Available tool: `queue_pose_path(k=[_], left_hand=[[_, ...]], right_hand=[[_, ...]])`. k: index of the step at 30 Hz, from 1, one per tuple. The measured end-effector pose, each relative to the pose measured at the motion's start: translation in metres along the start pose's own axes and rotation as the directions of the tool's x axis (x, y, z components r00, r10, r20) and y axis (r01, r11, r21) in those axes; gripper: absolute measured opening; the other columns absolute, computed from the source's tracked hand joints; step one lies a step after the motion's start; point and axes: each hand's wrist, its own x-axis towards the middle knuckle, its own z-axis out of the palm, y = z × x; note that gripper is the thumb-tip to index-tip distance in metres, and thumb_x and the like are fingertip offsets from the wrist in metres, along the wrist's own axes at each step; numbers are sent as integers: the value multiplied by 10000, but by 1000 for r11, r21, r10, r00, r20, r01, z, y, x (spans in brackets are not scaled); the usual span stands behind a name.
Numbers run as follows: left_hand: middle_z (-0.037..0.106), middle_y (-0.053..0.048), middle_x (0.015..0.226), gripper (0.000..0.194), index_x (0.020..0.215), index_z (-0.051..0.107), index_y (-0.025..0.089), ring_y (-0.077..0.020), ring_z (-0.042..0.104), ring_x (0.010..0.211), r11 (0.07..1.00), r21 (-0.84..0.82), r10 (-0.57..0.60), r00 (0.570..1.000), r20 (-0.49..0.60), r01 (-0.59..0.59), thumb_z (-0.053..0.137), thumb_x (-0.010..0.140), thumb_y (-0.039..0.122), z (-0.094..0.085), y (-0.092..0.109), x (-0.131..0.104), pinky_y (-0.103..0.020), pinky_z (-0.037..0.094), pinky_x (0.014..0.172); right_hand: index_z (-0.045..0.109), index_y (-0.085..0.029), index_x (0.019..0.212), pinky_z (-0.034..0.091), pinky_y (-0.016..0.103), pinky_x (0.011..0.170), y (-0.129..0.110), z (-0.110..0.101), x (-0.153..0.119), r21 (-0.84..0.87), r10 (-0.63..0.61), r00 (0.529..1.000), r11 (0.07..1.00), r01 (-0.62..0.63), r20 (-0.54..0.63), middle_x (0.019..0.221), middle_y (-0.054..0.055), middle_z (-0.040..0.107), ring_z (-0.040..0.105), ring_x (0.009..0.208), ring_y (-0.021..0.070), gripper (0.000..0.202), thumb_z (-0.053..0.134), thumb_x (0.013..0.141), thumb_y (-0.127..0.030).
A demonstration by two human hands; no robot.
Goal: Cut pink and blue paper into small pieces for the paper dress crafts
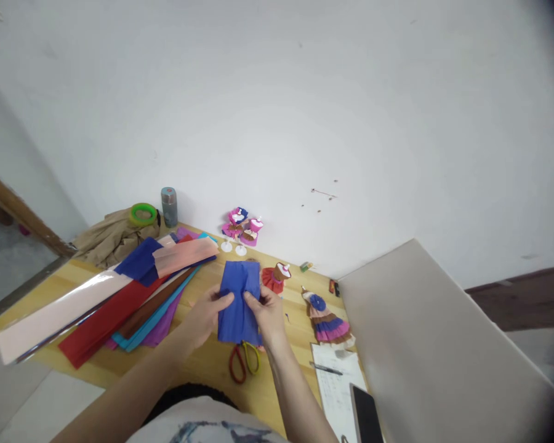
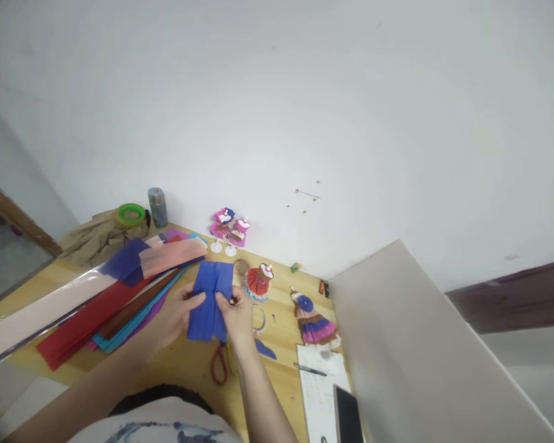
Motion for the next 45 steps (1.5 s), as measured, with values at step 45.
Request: queue_pose_path(k=[45], left_hand=[[706, -39, 626, 416, 824, 726, 125, -152, 616, 515, 976, 203, 129, 963, -238, -81, 815, 605, 467, -1, 25, 8, -259, 498, 521]], right_hand=[[574, -189, 728, 393, 270, 601, -9, 18, 6, -539, -293, 955, 799, 268, 42, 685, -9, 550, 485, 626, 158, 79, 637, 730, -237]])
